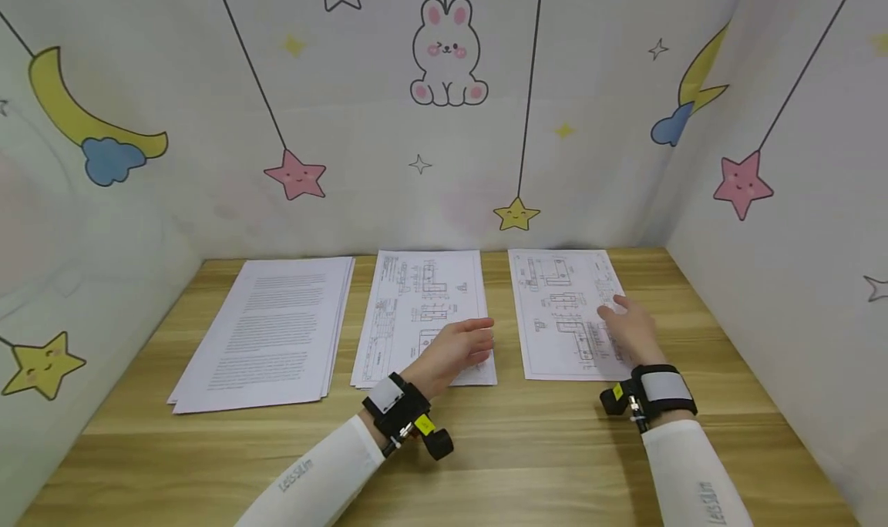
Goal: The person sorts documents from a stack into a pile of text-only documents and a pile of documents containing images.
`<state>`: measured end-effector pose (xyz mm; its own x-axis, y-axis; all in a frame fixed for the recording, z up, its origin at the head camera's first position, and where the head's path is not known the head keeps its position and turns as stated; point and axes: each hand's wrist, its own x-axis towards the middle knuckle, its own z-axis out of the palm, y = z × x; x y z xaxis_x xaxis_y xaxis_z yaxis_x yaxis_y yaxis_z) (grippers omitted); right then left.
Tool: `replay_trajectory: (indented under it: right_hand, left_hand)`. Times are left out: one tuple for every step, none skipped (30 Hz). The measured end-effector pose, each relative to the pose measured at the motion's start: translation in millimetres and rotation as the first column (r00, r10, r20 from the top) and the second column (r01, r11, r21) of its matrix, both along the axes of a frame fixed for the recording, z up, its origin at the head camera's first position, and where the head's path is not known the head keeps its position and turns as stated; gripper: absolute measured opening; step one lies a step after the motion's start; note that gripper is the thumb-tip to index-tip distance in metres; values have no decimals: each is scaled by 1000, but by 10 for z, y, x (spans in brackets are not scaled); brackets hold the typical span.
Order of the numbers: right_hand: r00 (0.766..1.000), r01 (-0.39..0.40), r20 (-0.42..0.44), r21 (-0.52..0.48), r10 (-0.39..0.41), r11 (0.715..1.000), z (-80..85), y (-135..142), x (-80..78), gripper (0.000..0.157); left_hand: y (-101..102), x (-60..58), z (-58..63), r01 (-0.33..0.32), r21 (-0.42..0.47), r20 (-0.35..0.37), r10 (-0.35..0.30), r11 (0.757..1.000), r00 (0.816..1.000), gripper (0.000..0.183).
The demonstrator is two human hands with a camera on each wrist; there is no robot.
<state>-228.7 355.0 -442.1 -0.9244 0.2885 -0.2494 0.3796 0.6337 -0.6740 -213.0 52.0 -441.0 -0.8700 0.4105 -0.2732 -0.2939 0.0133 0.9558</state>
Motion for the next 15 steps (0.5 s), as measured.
replay_trajectory:
  right_hand:
    - [1000,7,6,20,-7,1000,-11,36,12,70]
    - [1000,14,12,35,-14,999,-17,63,28,71]
    - [1000,19,11,41,-19,999,-15,81,44,71]
    - [1000,22,10,46,-22,999,-13,95,59,72]
    - [1000,23,8,50,-24,998,-7,100,73,73]
    - [1000,21,3,49,-21,999,0,103,86,74]
    - [1000,24,0,42,-24,999,7,101,97,75]
    - [1000,30,-1,36,-30,999,12,99,105,76]
    - [999,34,-4,29,-33,999,17,98,112,77]
    - [999,38,-9,19,-37,999,19,100,114,77]
    - [999,48,-11,1,-48,999,24,99,116,77]
    - [998,61,-13,-19,-61,998,27,102,118,77]
    - [997,78,-13,-44,-79,996,30,105,121,77]
    - [995,93,-13,-72,-94,993,32,116,123,76]
    - [994,109,-9,-100,-110,989,36,129,125,76]
  left_hand:
    - [55,4,-14,-5,13,23,4,1000,1000,48]
    - [108,6,-30,-9,29,48,8,1000,999,48]
    - [158,7,-44,-9,50,70,6,999,998,48]
    - [205,6,-59,-11,68,88,5,998,996,48]
    - [246,6,-73,-9,77,98,2,997,995,49]
    - [283,5,-84,-15,88,110,6,996,994,49]
    - [314,4,-98,-19,91,115,9,996,993,50]
    - [342,2,-108,-24,97,120,12,995,993,51]
    - [366,0,-114,-28,99,123,16,995,992,51]
    - [388,-1,-119,-35,94,125,23,995,992,52]
    - [401,-1,-116,-42,90,128,30,995,991,53]
    - [413,-1,-111,-49,90,136,36,995,990,53]
    - [424,-2,-107,-50,89,138,37,995,990,53]
    - [433,-3,-102,-53,91,145,40,994,989,53]
    - [441,-3,-96,-58,94,153,43,994,987,53]
